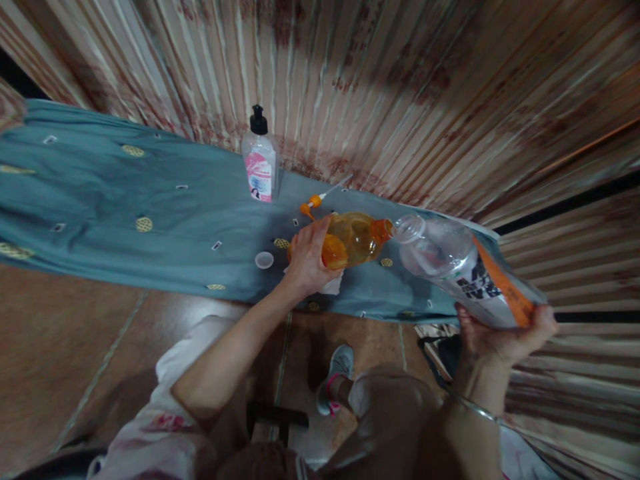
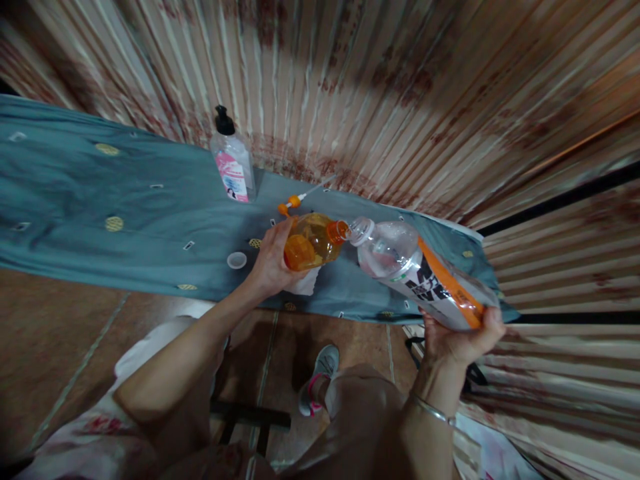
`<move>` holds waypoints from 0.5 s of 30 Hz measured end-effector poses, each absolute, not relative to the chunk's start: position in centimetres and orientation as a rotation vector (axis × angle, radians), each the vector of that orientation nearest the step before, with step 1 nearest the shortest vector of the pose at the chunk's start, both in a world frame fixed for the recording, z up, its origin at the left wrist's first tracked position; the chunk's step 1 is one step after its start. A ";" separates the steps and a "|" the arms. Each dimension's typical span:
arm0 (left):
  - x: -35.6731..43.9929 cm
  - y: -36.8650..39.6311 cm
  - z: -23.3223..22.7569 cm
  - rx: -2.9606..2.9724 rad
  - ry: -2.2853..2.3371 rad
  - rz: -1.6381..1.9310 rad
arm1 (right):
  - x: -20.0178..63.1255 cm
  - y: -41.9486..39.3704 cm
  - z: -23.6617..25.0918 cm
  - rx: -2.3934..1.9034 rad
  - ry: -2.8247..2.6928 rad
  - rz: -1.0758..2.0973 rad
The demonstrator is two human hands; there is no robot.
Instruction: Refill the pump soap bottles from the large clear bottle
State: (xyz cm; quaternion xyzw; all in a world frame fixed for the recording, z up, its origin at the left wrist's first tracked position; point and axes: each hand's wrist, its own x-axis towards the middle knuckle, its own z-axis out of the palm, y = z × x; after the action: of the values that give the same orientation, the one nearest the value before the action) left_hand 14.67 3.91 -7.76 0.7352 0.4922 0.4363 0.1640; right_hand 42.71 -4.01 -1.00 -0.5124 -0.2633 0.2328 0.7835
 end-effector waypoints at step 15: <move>14.7 3.8 -7.6 2.092 1.414 1.225 | 42.8 -3.9 -1.0 -1.066 -0.575 0.529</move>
State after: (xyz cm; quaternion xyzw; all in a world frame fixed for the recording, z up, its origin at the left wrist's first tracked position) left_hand 14.70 3.84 -7.65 0.7350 0.4967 0.4305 0.1666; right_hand 42.83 -3.93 -0.98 -0.4951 -0.2670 0.2457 0.7895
